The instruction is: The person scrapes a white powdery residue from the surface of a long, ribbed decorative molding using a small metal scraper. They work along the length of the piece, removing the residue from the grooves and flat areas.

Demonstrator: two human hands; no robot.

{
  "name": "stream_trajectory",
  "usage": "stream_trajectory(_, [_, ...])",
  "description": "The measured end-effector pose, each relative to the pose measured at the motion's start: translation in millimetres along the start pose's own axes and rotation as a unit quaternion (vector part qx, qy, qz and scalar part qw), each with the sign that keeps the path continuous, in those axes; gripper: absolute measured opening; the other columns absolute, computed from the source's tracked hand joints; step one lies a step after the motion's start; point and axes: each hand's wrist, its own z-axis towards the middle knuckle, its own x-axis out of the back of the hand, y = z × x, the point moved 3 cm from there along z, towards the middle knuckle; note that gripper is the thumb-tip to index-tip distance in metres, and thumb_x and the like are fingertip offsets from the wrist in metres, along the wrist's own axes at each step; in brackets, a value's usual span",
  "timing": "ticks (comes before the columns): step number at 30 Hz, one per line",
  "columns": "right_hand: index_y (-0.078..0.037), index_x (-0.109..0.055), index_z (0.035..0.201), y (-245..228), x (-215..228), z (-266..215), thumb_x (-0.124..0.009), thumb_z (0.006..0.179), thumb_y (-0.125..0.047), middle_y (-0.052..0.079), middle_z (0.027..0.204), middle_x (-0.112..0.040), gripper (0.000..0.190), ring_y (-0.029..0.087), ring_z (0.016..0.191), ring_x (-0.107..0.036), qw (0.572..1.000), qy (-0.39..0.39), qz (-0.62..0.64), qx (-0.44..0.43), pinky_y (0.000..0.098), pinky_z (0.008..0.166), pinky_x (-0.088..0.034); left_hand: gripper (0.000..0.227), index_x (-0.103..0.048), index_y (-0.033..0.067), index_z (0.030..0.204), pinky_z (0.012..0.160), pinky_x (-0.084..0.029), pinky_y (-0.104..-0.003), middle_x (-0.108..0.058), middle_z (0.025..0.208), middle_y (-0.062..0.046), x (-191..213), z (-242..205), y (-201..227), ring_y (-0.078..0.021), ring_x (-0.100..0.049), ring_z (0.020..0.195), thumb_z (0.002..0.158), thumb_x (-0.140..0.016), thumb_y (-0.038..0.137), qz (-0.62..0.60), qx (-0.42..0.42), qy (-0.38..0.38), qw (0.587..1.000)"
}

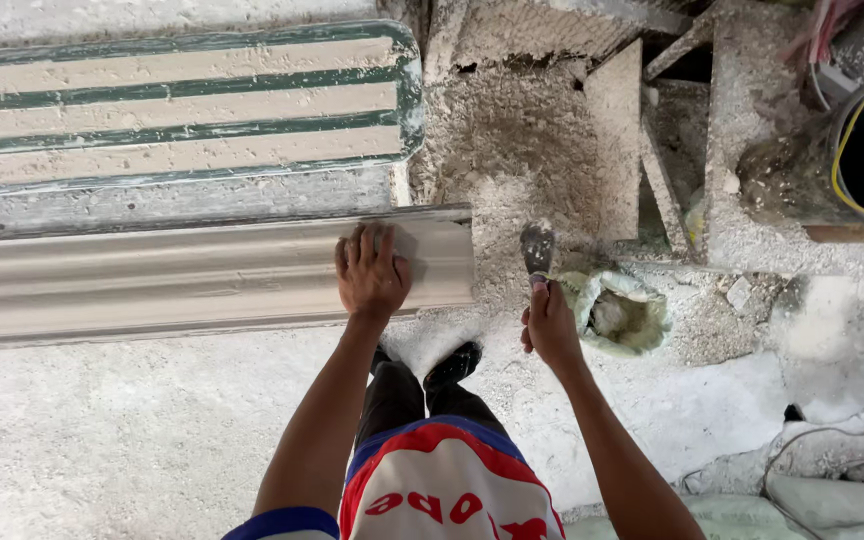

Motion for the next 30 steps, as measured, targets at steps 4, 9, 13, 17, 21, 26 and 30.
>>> stream_trajectory(4, [-0.006,-0.051,0.121,-20,-10,-17,-0.025,0.110,-0.043,0.009,0.068,-0.055,0.047,0.017,0.045,-0.056,0.987,-0.108,-0.116,-0.010,0.0335,0.039,-0.052,0.051,-0.053,0.0159,0.140,0.121,-0.025,-0.058,-0.049,0.147,-0.015,5,3,9,-0.0345,-0.040,0.144,0.092,-0.046,0.031,-0.005,-0.007,0.026,1.000])
stream_trajectory(9, [-0.008,-0.051,0.137,-27,10,-38,-0.036,0.105,-0.042,0.007,0.072,-0.063,0.049,0.016,0.048,-0.059,0.989,-0.013,-0.141,0.027,0.0353,0.045,-0.052,0.050,-0.054,0.0138,0.140,0.122,-0.026,-0.058,-0.051,0.145,-0.015,13,2,3,-0.0357,-0.042,0.143,0.092,-0.048,0.029,-0.032,-0.018,0.037,0.999])
stream_trajectory(13, [-0.008,-0.052,0.147,8,17,-62,-0.050,0.105,-0.037,0.007,0.071,-0.064,0.052,0.010,0.056,-0.059,0.985,0.031,-0.087,0.147,0.0318,0.053,-0.049,0.050,-0.054,0.0135,0.141,0.120,-0.026,-0.059,-0.052,0.145,-0.015,7,0,8,-0.0370,-0.042,0.143,0.094,-0.049,0.029,-0.028,-0.035,0.064,0.997])
stream_trajectory(17, [-0.007,-0.061,0.140,31,-11,-60,-0.056,0.105,-0.034,0.005,0.065,-0.059,0.044,0.009,0.056,-0.050,0.991,0.040,-0.056,0.117,0.0303,0.052,-0.044,0.049,-0.054,0.0143,0.141,0.121,-0.026,-0.058,-0.051,0.147,-0.015,4,6,1,-0.0367,-0.042,0.143,0.095,-0.047,0.030,-0.025,-0.030,0.057,0.998])
stream_trajectory(21, [-0.008,-0.063,0.136,25,-18,-32,-0.055,0.103,-0.034,0.004,0.060,-0.055,0.043,0.012,0.050,-0.049,0.986,0.049,-0.063,0.144,0.0327,0.049,-0.041,0.048,-0.055,0.0147,0.141,0.121,-0.028,-0.058,-0.051,0.147,-0.015,-1,1,4,-0.0357,-0.043,0.143,0.097,-0.043,0.031,-0.007,-0.031,0.048,0.998])
stream_trajectory(26, [-0.008,-0.064,0.134,16,-8,-37,-0.055,0.103,-0.034,0.004,0.058,-0.056,0.041,0.011,0.048,-0.050,0.980,0.061,-0.052,0.181,0.0312,0.046,-0.041,0.049,-0.055,0.0149,0.139,0.120,-0.028,-0.059,-0.052,0.145,-0.016,1,10,1,-0.0358,-0.044,0.141,0.096,-0.041,0.033,0.018,-0.031,0.037,0.999])
stream_trajectory(30, [-0.009,-0.060,0.139,3,-24,-32,-0.053,0.105,-0.033,0.006,0.057,-0.057,0.042,0.012,0.043,-0.048,0.979,0.071,-0.084,0.174,0.0343,0.043,-0.037,0.050,-0.054,0.0151,0.141,0.121,-0.028,-0.058,-0.052,0.147,-0.015,-2,0,3,-0.0354,-0.044,0.143,0.096,-0.041,0.031,0.006,-0.032,0.038,0.999])
